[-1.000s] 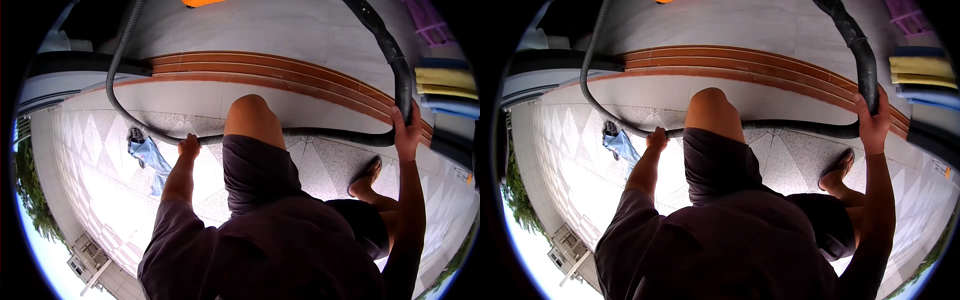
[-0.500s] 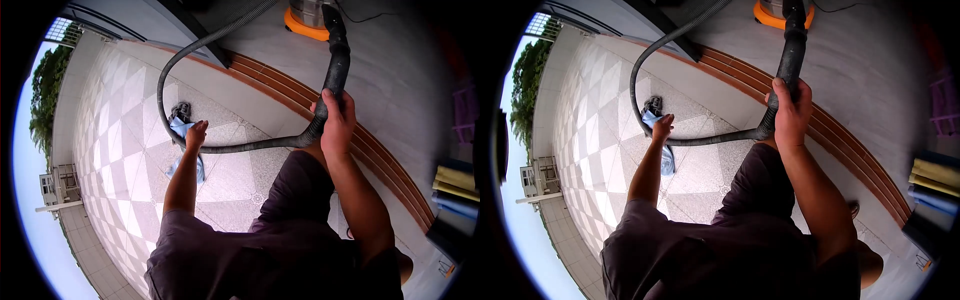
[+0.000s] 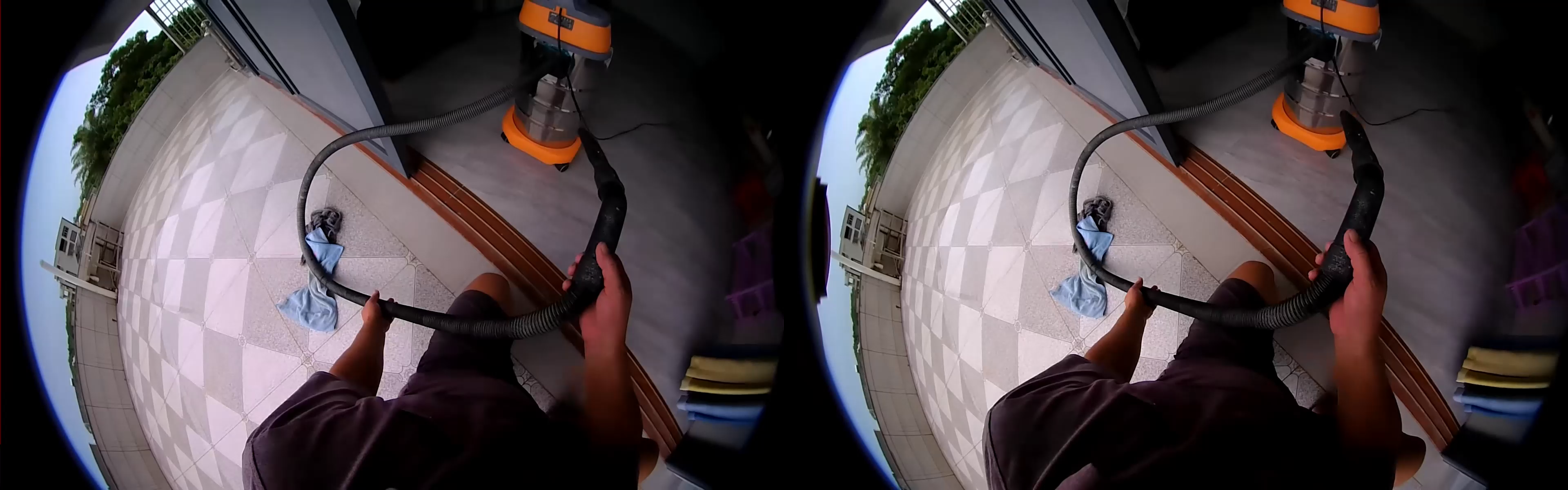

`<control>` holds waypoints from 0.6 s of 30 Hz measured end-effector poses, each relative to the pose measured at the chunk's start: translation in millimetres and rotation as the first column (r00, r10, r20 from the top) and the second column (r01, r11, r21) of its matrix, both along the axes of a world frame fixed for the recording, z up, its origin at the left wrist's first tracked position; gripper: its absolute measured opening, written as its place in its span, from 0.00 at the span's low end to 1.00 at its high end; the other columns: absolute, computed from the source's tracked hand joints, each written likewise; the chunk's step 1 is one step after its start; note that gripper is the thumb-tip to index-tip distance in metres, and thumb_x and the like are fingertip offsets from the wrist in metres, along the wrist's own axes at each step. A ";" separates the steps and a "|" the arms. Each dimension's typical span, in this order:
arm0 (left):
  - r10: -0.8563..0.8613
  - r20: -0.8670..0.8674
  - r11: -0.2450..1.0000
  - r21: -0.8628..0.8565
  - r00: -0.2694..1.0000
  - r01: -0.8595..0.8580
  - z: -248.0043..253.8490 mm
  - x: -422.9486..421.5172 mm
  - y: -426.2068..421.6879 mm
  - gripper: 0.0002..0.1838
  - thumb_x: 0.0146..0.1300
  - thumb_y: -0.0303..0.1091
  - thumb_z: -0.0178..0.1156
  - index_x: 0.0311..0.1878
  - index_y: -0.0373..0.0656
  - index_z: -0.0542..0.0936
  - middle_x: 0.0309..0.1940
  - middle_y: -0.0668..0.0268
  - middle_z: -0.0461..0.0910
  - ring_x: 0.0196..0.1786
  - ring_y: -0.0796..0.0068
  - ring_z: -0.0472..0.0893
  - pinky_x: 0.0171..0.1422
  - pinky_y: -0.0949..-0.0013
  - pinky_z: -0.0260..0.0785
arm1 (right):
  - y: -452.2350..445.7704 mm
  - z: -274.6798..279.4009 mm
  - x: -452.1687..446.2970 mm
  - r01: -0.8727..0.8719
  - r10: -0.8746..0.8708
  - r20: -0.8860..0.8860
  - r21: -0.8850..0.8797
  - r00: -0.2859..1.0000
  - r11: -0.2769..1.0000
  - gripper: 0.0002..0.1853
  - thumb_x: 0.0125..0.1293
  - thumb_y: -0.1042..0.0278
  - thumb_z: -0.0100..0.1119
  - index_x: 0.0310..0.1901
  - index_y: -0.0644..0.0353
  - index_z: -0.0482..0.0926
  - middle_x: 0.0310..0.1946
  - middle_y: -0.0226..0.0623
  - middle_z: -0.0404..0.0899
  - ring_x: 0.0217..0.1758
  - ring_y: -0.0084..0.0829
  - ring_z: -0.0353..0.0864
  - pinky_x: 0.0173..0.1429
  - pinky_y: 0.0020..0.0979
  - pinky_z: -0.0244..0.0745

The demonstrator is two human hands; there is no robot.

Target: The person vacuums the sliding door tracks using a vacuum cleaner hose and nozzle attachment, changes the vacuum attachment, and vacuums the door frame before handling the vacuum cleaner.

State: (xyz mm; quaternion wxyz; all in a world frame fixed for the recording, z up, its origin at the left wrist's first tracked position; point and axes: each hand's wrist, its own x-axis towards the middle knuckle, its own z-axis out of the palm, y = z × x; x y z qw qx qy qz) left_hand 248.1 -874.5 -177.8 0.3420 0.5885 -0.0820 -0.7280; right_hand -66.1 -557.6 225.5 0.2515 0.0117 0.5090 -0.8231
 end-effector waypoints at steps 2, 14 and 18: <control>0.112 0.092 0.990 -0.102 0.989 -0.102 15.9 -16.5 -35.4 0.25 0.71 0.37 0.68 0.64 0.41 0.68 0.47 0.51 0.77 0.44 0.51 0.83 0.45 0.44 0.83 | 26.5 -12.5 -14.0 0.020 -0.020 -0.010 0.041 1.000 0.999 0.15 0.72 0.62 0.65 0.50 0.62 0.75 0.39 0.40 0.79 0.39 0.35 0.83 0.40 0.41 0.84; -0.259 -0.151 0.943 -0.254 0.954 0.216 98.3 9.7 -227.4 0.21 0.77 0.57 0.61 0.51 0.48 0.80 0.34 0.65 0.81 0.38 0.63 0.84 0.48 0.58 0.84 | 207.1 -84.3 -168.0 0.420 -0.413 -0.086 0.282 0.907 0.863 0.16 0.69 0.62 0.67 0.53 0.58 0.77 0.37 0.32 0.78 0.39 0.32 0.80 0.42 0.34 0.76; -0.179 -0.060 0.981 0.057 0.982 0.183 54.4 -35.1 -186.3 0.24 0.71 0.53 0.70 0.58 0.48 0.75 0.43 0.63 0.79 0.46 0.58 0.82 0.57 0.49 0.81 | 403.3 -68.1 -268.5 0.352 -0.320 -0.148 0.349 0.936 0.869 0.09 0.75 0.59 0.65 0.34 0.46 0.78 0.25 0.22 0.72 0.30 0.22 0.75 0.38 0.28 0.72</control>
